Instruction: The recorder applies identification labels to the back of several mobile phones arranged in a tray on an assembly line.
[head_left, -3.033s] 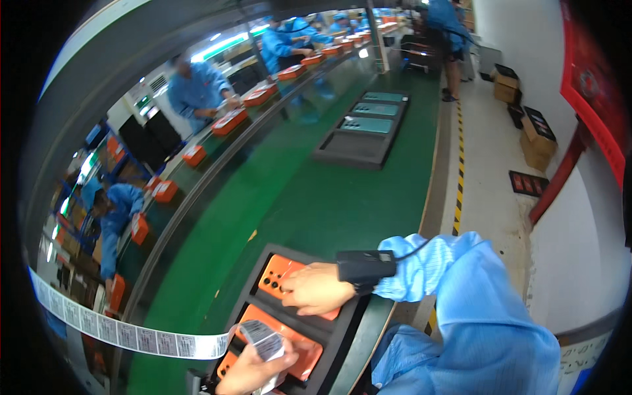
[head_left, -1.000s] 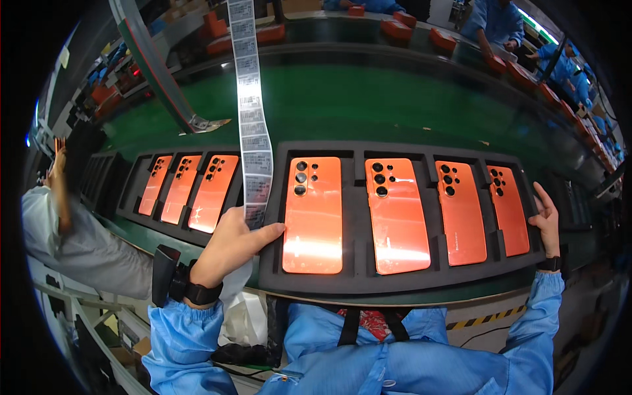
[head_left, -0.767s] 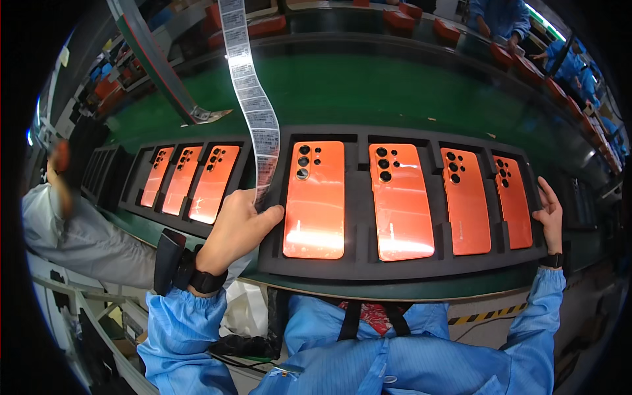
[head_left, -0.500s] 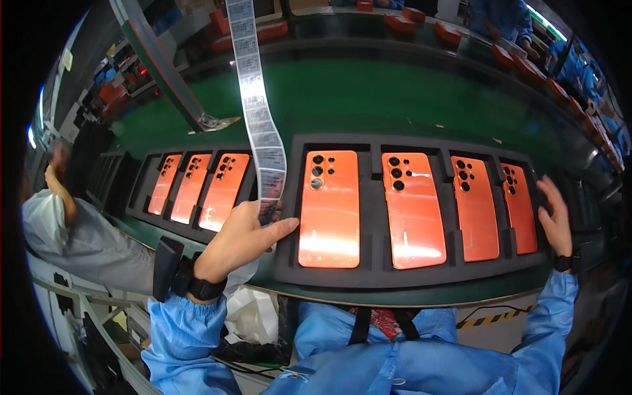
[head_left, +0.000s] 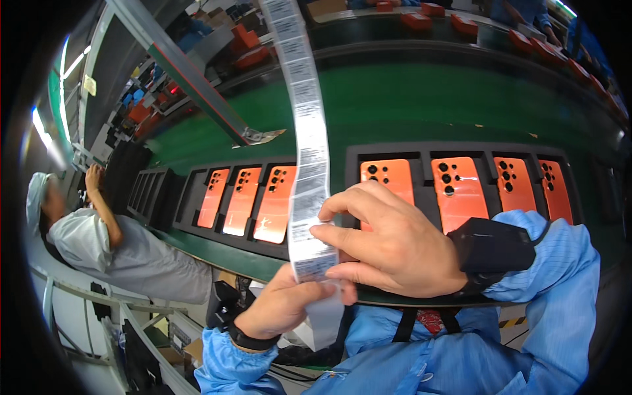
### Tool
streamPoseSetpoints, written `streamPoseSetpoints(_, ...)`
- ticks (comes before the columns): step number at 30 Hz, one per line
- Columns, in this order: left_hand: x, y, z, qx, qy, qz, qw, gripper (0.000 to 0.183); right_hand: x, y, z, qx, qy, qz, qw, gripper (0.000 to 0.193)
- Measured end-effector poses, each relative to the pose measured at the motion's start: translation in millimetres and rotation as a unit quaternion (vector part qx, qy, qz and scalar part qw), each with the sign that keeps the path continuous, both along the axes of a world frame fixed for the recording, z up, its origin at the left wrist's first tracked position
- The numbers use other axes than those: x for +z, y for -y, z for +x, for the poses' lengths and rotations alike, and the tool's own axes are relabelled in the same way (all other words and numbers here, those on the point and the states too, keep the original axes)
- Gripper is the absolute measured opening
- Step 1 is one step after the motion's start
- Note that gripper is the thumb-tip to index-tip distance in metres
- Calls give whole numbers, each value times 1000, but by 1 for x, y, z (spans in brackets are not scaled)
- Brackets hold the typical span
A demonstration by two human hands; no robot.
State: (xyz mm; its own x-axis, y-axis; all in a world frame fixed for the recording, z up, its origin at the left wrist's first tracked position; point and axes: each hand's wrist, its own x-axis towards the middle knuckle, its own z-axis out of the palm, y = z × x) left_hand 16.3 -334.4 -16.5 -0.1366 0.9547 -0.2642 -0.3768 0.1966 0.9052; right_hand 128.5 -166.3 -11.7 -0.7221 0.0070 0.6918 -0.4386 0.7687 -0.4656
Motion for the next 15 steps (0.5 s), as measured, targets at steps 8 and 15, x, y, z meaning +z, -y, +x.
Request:
streamPoseSetpoints(8,4,3,11,62,82,1,995,25,-21,8,-13,17,-6,-24,1000,26)
streamPoseSetpoints(15,-2,-13,9,182,215,17,959,38,-27,12,-19,-64,-134,158,976,26)
